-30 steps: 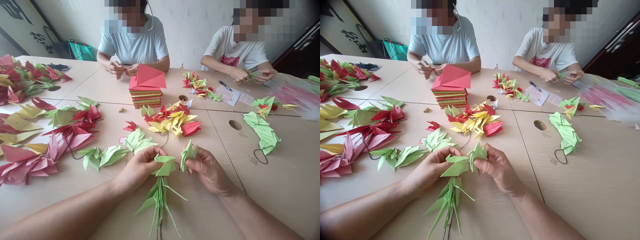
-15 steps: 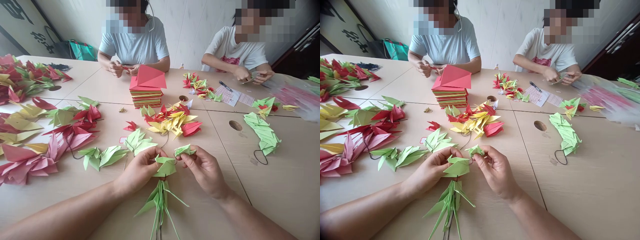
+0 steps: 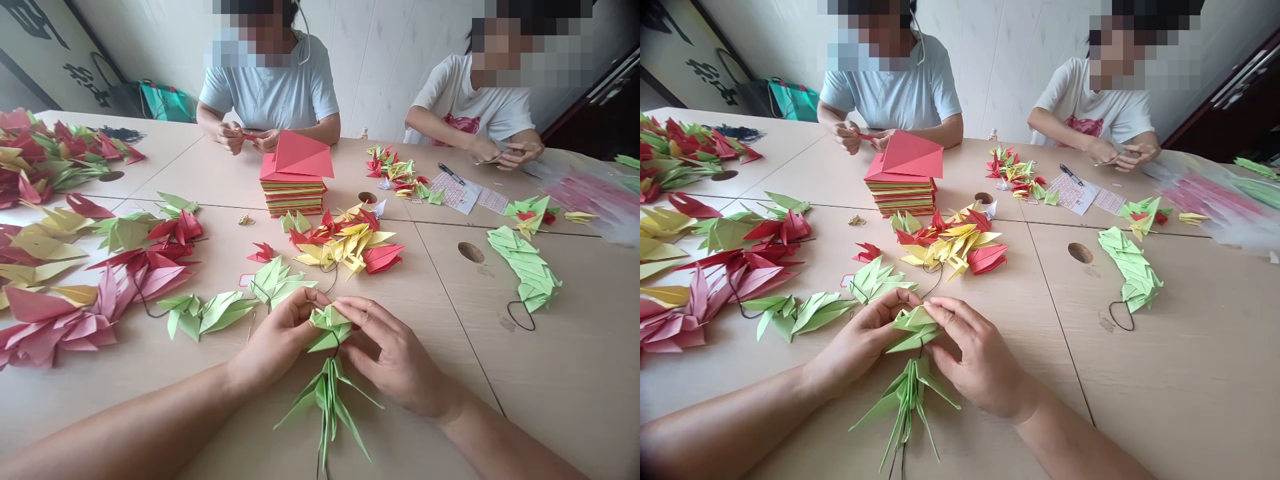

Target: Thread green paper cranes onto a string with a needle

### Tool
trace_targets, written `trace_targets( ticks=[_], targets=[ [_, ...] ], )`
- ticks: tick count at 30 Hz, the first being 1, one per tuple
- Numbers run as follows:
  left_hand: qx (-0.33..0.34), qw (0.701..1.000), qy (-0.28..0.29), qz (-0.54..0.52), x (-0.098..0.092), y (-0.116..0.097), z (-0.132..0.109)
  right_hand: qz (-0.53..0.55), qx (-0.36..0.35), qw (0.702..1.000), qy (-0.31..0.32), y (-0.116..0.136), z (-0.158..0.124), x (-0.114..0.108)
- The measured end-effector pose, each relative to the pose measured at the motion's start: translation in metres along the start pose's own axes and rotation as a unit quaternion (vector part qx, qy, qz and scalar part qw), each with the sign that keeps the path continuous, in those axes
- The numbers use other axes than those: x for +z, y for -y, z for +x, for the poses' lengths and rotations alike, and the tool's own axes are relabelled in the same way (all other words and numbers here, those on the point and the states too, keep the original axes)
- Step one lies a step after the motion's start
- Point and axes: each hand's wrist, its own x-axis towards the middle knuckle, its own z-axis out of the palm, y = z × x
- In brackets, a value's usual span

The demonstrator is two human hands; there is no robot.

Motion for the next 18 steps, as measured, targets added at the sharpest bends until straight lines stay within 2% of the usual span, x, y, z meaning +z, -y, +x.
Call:
trace_targets(
  ticks=[5,9,11,13,18],
  targets=[
    [-0.011,1.0,0.007,0.004,0.0027,-0.0015,-0.0015,-0.018,-0.019,1.0,-0.016,-0.0008,-0.0006,-0.0002],
    [-0.061,0.994,0.015,-0.086,0.0052,-0.0015,-0.0031,-0.028,-0.038,0.997,-0.064,-0.0008,0.0015,-0.0017],
    [-0.077,0.986,0.051,-0.138,0.0053,-0.0003,-0.0033,-0.039,-0.039,0.995,-0.088,-0.0014,0.0014,-0.0022],
    [-0.066,0.98,0.092,-0.164,0.0046,0.0009,-0.0032,-0.047,-0.03,0.993,-0.108,-0.0022,0.0006,-0.0024],
    [-0.041,0.972,0.172,-0.158,0.0018,-0.0005,-0.0038,-0.052,-0.015,0.987,-0.151,-0.0056,0.0004,-0.0039]
  ],
)
